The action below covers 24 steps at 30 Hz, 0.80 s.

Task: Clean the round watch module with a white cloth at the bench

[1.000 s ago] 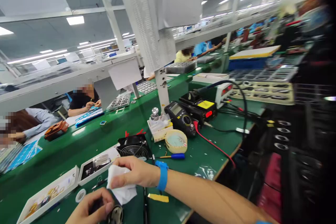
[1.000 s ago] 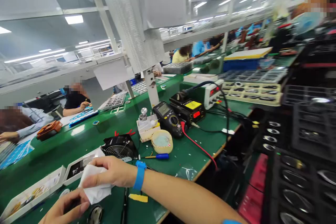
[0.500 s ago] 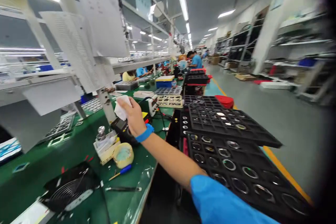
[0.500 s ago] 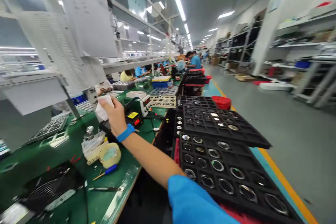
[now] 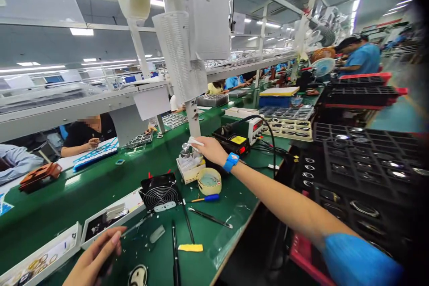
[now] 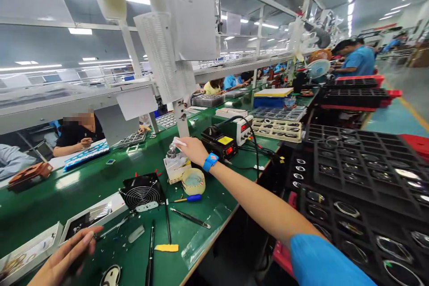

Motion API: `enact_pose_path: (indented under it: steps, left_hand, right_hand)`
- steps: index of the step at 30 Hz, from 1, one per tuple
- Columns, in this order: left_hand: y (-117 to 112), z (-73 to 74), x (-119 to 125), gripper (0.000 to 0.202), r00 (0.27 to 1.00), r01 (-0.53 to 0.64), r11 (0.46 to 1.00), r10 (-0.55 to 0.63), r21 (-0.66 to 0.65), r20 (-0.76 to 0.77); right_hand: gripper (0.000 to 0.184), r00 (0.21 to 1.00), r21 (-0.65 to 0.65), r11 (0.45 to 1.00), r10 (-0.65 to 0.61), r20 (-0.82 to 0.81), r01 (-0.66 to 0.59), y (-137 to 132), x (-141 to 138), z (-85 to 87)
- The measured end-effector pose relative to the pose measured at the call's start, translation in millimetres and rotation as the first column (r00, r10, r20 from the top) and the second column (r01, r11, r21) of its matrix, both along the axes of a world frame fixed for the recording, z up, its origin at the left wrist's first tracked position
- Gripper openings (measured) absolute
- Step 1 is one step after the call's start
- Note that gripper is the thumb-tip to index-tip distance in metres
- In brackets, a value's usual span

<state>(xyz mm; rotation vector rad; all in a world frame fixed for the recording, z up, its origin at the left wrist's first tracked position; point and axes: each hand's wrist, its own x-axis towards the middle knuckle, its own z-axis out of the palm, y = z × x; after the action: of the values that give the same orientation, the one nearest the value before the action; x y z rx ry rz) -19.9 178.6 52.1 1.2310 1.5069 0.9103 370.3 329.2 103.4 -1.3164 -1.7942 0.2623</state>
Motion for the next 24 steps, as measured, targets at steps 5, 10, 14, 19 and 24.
enact_pose_path:
  steps: [5, 10, 14, 19, 24]
  left_hand:
    - [0.0, 3.2, -3.1, 0.073, 0.995, 0.001, 1.0, -0.003, 0.026, 0.101]
    - [8.1, -5.8, -13.8, 0.068, 0.989, 0.004, 0.999, -0.01, 0.038, 0.147]
    - [11.3, -10.1, -21.2, 0.066, 0.97, 0.076, 0.997, -0.081, 0.03, 0.229]
    - [5.9, -6.7, -20.4, 0.058, 0.961, 0.093, 0.991, -0.114, 0.095, 0.252]
    - [1.7, 3.1, -15.1, 0.052, 0.963, 0.133, 0.98, -0.163, 0.15, 0.214]
  right_hand:
    - [0.041, 0.886, 0.054, 0.998, -0.06, 0.46, 0.04, 6.2, -18.5, -1.3]
    - [0.041, 0.722, 0.082, 0.995, -0.094, 0.685, 0.053, 14.7, -28.6, 4.6]
    - [0.038, 0.63, 0.087, 0.994, -0.113, 0.768, 0.072, 14.5, -30.3, 3.8]
    - [0.038, 0.58, 0.087, 0.992, -0.124, 0.806, 0.091, 10.5, -32.2, -3.7]
    - [0.043, 0.593, 0.09, 0.993, -0.114, 0.797, 0.07, 12.1, -34.2, -8.7]
